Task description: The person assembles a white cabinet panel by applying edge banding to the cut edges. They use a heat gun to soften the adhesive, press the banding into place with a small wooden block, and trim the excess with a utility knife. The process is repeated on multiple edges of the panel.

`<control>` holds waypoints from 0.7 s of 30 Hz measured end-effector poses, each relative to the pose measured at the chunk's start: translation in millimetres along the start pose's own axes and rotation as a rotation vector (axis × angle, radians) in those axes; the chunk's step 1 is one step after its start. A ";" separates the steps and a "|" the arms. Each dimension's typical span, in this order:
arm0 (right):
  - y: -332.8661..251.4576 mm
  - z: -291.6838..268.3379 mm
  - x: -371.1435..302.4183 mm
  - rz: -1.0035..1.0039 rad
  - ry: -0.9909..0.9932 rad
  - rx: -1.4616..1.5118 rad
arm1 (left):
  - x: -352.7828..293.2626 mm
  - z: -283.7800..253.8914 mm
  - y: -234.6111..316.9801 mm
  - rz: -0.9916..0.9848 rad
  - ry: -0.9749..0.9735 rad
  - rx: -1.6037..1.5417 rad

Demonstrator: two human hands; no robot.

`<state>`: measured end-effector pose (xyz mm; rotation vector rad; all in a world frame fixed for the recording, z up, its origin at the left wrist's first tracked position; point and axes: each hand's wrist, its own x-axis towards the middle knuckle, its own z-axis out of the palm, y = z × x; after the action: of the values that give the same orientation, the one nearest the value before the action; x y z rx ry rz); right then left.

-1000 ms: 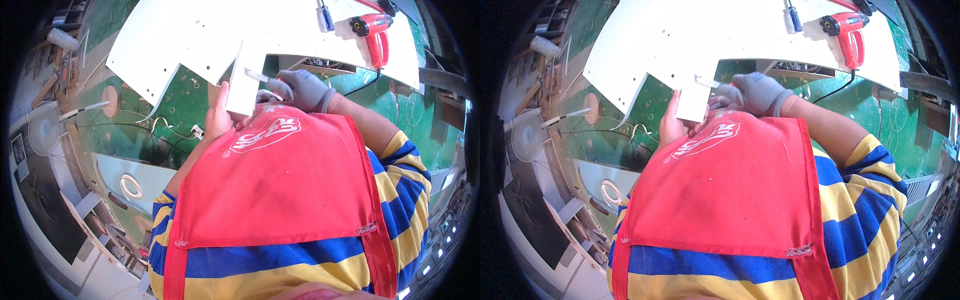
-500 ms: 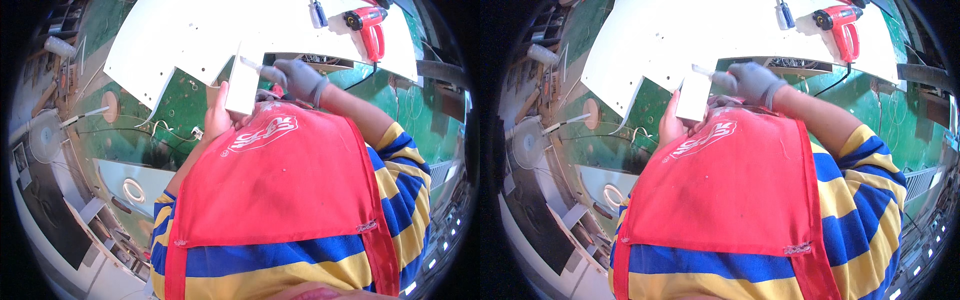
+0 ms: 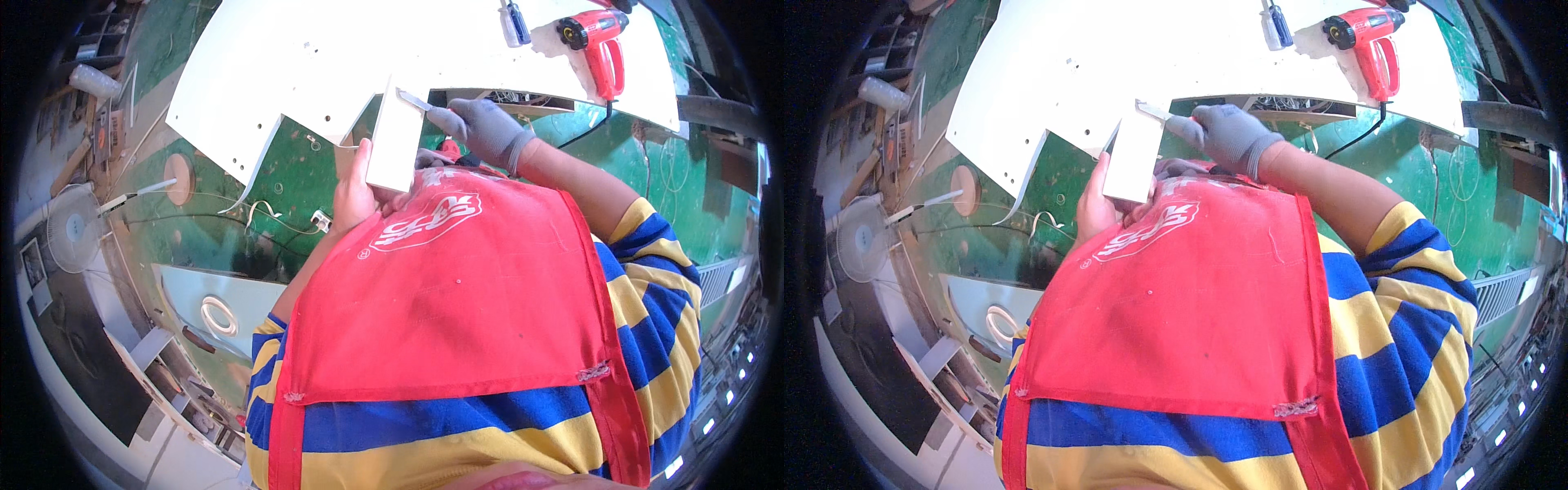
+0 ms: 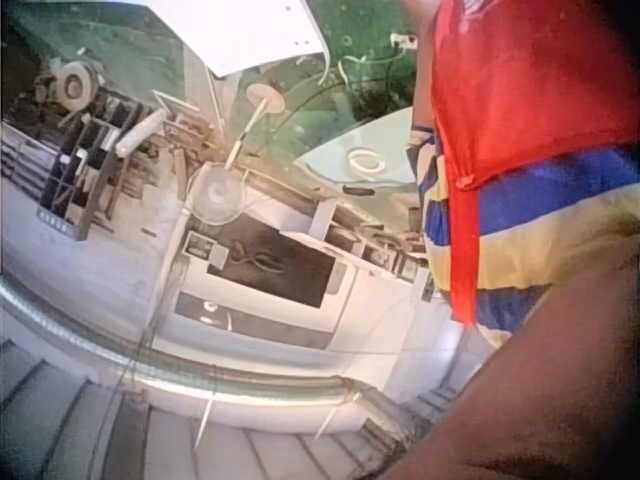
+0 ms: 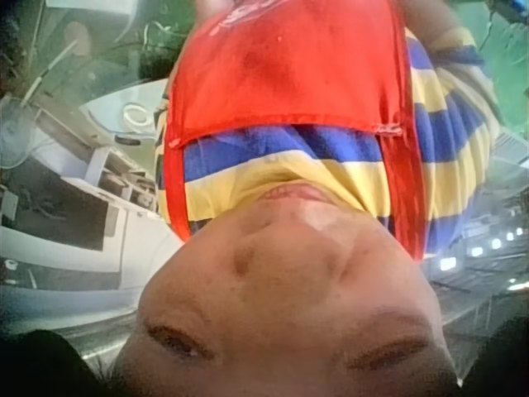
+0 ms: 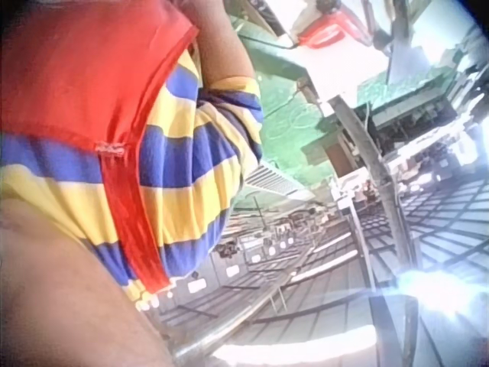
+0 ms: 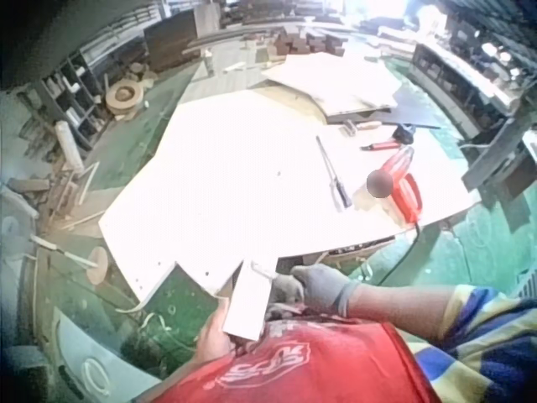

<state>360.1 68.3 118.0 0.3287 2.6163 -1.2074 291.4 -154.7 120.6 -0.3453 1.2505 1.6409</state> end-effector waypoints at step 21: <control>6.1 8.5 -1.0 -0.051 -0.006 0.020 | 6.8 0.3 -1.8 0.024 -0.029 0.042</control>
<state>363.9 65.6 108.6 0.2628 2.6239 -1.2490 289.9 -150.9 114.9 -0.2812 1.2698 1.6319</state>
